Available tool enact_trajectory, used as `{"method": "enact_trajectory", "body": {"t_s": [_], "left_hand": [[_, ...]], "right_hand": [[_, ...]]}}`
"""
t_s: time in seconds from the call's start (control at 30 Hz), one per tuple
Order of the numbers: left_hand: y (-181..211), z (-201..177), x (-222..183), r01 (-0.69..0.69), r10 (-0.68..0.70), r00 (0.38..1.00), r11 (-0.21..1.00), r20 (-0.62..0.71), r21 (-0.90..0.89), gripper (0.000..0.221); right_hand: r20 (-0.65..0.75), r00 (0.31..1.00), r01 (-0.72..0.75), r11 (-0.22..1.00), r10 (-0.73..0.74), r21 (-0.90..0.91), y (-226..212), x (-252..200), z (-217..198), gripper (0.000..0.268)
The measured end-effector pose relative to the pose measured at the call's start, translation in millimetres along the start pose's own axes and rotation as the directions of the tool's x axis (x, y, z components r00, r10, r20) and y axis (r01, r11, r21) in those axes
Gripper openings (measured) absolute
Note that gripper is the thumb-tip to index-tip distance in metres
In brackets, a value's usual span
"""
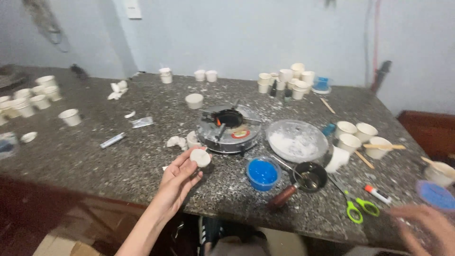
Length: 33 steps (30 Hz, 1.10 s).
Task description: Removing a wax candle from a paper cup mold by cutting the paper with scissors, peeling it away, and then using a lighter to smooth the surface.
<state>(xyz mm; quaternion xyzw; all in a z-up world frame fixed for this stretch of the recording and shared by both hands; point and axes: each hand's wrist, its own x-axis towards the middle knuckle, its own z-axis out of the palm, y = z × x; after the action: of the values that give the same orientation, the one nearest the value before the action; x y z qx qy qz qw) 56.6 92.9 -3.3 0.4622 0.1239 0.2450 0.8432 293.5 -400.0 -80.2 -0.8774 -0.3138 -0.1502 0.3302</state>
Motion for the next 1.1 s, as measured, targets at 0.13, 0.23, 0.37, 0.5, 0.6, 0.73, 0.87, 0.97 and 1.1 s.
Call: {"method": "enact_trajectory", "body": {"t_s": [0.13, 0.23, 0.37, 0.5, 0.6, 0.73, 0.87, 0.97, 1.1], "left_hand": [[-20, -4, 19, 0.055, -0.049, 0.998, 0.986, 0.043, -0.155, 0.063], [-17, 3, 12, 0.1, -0.098, 0.995, 0.99, 0.026, -0.1, 0.063], [-15, -2, 12, 0.106, -0.105, 0.994, 0.992, 0.02, -0.063, 0.062], [-12, -7, 14, 0.05, -0.04, 0.995, 0.993, 0.092, -0.107, 0.06], [-10, -9, 12, 0.012, 0.002, 0.993, 0.993, 0.114, -0.121, 0.057], [-20, -12, 18, 0.027, -0.012, 0.996, 0.985, 0.089, -0.169, 0.052], [-34, -18, 22, 0.024, -0.003, 0.991, 0.988, 0.133, -0.155, 0.055], [-41, -22, 23, 0.033, -0.008, 0.991, 0.982, 0.132, -0.188, 0.052], [-45, -25, 25, 0.045, -0.026, 0.994, 0.983, 0.107, -0.176, 0.05]], "right_hand": [[0.233, 0.941, -0.192, 0.953, 0.247, -0.236, -29, 23, 5, 0.028], [0.302, 0.894, -0.184, 0.884, 0.332, -0.43, -20, 33, 16, 0.031], [0.287, 0.724, -0.369, 0.704, 0.627, -0.606, -50, 48, 22, 0.035], [0.616, 0.632, -0.567, 0.823, 0.471, -0.048, 92, 52, 67, 0.014], [0.584, 0.638, -0.547, 0.829, 0.502, -0.115, 64, 45, 72, 0.019], [0.151, 0.766, -0.347, 0.599, 0.625, -0.722, -34, 48, 43, 0.046], [0.101, 0.732, -0.476, 0.611, 0.674, -0.632, -38, 48, 37, 0.028], [0.084, 0.779, -0.394, 0.59, 0.621, -0.705, -11, 40, 45, 0.036], [-0.005, 0.827, -0.554, 0.818, 0.562, 0.155, 57, 36, 53, 0.023]]}}
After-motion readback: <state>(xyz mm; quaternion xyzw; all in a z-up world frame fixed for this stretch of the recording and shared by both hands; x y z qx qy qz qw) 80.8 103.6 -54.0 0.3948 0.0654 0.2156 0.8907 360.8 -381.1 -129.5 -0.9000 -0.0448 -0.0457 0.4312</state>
